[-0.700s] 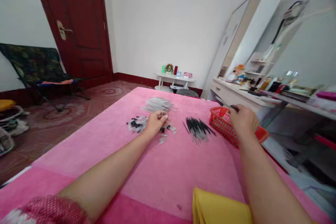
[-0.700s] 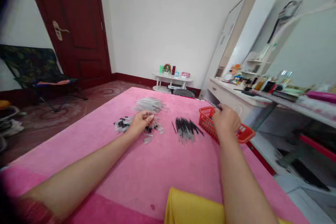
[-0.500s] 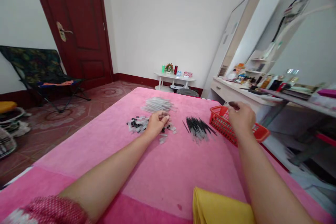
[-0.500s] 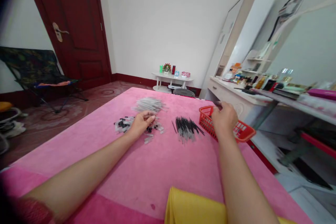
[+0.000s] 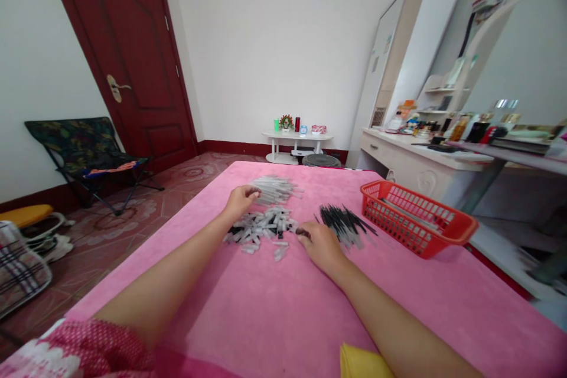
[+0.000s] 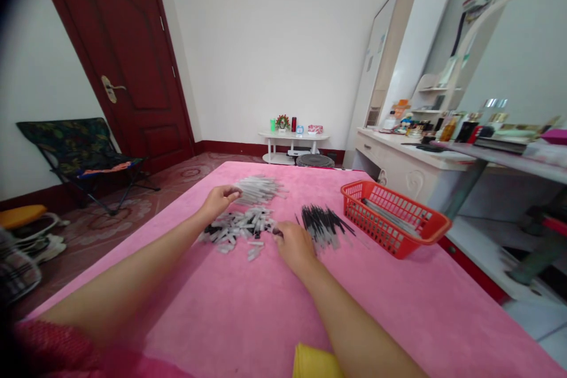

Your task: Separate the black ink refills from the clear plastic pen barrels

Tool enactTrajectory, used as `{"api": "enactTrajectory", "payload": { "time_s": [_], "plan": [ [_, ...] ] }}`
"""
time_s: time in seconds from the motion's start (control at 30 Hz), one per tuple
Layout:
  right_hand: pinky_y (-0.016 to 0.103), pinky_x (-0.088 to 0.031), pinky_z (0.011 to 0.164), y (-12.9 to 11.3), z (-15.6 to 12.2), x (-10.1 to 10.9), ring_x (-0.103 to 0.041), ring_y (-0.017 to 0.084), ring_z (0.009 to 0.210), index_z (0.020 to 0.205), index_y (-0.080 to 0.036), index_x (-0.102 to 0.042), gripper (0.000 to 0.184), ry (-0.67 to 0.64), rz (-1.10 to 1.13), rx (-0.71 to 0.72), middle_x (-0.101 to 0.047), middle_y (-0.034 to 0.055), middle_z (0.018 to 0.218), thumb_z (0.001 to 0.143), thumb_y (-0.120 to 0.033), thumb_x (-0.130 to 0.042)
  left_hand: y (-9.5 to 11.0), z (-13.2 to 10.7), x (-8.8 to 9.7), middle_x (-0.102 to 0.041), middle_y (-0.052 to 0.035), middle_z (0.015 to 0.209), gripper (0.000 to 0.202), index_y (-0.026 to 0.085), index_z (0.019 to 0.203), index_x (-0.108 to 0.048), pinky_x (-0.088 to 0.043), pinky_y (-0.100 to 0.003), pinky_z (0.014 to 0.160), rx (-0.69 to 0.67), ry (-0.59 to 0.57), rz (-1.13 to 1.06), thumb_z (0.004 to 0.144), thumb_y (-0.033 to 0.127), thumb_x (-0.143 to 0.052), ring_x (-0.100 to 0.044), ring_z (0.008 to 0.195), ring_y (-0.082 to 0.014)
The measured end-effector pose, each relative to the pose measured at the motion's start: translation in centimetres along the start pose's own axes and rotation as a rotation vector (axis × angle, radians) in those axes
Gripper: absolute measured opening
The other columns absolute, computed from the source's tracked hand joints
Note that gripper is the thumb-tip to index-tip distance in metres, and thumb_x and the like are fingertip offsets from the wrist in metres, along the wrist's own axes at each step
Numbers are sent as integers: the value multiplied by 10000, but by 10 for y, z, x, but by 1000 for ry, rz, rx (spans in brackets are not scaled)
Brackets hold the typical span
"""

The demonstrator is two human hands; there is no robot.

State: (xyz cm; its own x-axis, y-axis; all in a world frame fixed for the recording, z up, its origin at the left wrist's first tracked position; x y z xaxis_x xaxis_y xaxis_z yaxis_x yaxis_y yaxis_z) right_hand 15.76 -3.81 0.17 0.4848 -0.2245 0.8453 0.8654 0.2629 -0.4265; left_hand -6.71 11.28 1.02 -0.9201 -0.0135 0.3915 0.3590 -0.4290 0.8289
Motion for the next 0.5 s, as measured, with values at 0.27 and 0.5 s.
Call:
{"api": "enactTrajectory", "payload": {
  "time_s": [0.27,0.5],
  "plan": [
    [222,-403,662,15,4,-8,-612,153,755,833,-220,-692,168,49,143,-58,-700,24,820,780,-210,-533,16,3,-35,-716,-65,890,379,134,955,-704,-481,-334,769,-149,-410,114,790,431,-537,-626,830,-225],
    [223,-411,657,18,6,-11,-610,154,738,829,-219,-697,170,47,189,-72,-704,23,806,769,-209,-538,31,-7,-60,-698,-65,919,252,162,925,-691,-435,-325,857,-376,-557,302,808,307,-522,-592,916,-217]
  ]
}}
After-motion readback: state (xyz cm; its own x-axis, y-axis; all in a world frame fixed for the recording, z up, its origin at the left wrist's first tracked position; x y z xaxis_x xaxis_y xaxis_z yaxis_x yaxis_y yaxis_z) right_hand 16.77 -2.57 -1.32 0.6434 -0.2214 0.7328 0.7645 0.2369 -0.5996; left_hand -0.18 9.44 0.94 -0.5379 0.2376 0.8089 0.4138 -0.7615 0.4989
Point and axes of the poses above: each hand's wrist, its own z-axis towards the middle knuckle, its own x-axis out of the back of the hand, y = z × x, the point moved 2 cm from there along z, towards the middle knuckle
